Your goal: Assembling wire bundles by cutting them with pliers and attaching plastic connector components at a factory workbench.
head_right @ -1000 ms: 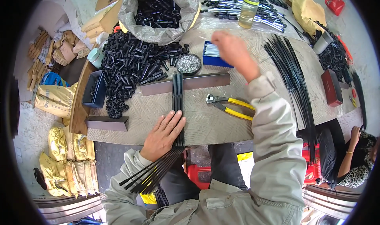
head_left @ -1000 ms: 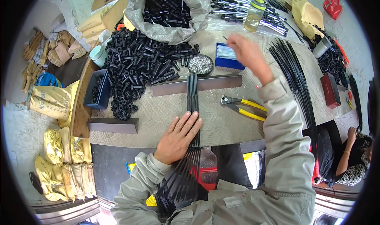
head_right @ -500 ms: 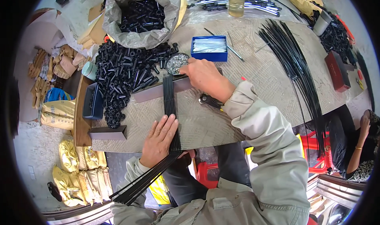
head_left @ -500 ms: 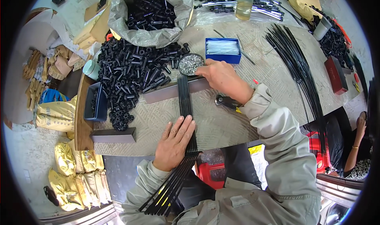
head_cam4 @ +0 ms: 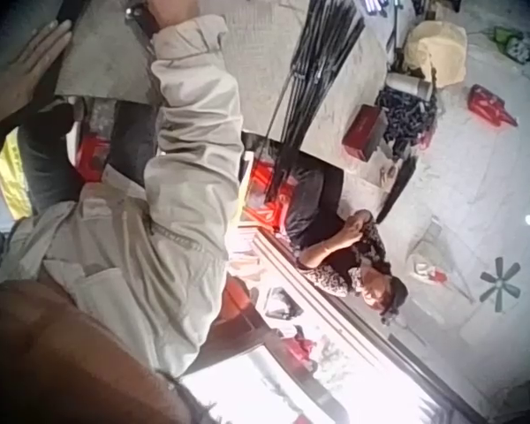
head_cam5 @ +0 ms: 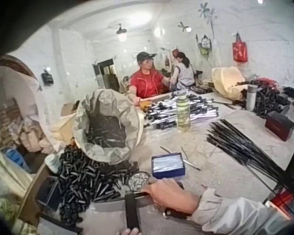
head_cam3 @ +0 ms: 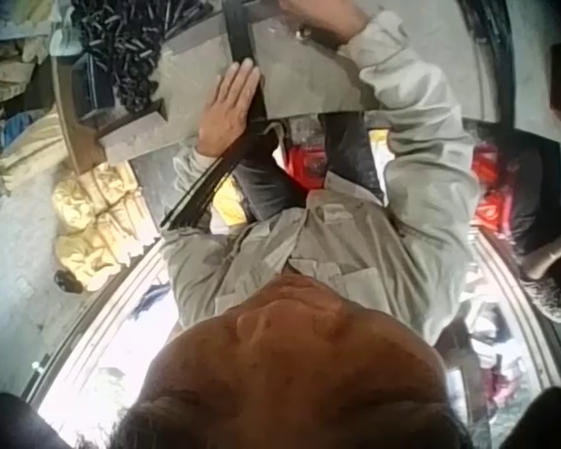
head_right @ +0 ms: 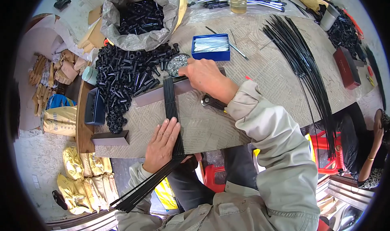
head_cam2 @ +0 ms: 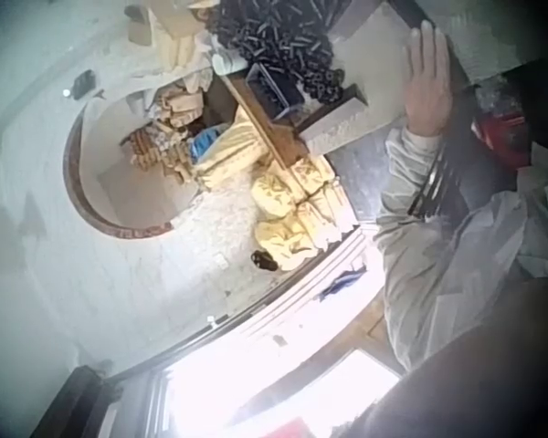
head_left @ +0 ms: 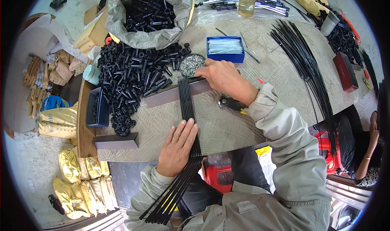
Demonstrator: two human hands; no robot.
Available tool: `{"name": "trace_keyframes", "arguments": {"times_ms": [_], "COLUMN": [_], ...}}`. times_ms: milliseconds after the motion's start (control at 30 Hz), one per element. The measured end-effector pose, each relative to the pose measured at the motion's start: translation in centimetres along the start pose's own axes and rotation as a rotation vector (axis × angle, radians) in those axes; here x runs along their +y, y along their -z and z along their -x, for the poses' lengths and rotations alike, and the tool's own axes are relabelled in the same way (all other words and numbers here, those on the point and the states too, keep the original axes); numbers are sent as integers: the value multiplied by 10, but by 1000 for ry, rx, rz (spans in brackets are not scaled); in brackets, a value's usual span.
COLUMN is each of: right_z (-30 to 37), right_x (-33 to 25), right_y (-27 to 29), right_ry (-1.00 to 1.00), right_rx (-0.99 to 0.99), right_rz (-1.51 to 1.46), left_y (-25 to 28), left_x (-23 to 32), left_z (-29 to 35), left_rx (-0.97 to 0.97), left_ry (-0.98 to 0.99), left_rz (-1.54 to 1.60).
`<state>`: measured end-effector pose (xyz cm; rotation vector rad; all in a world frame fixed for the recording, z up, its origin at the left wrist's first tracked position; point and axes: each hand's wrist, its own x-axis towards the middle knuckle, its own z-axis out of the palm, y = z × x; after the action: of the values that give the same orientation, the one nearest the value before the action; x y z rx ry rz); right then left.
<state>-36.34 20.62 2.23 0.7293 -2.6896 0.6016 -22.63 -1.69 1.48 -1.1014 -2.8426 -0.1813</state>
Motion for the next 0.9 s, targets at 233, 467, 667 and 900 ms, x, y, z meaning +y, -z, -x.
{"name": "trace_keyframes", "arguments": {"times_ms": [233,467,667,900], "right_z": [0,2,-5,-12], "right_x": [1,4,1,3], "right_y": [-1,-1,-5,-8], "right_ry": [6,44,85,142], "right_rx": [6,21,63,79], "right_rz": [3,6,13,-48], "left_y": [-3,-4,-5,3], "left_x": [-2,-4,-4,3], "left_z": [0,0,-1,-3], "left_rx": [7,-9,-6,1], "left_ry": [-24,-82,-59,-31], "left_rz": [-23,-86,-69,3]}}
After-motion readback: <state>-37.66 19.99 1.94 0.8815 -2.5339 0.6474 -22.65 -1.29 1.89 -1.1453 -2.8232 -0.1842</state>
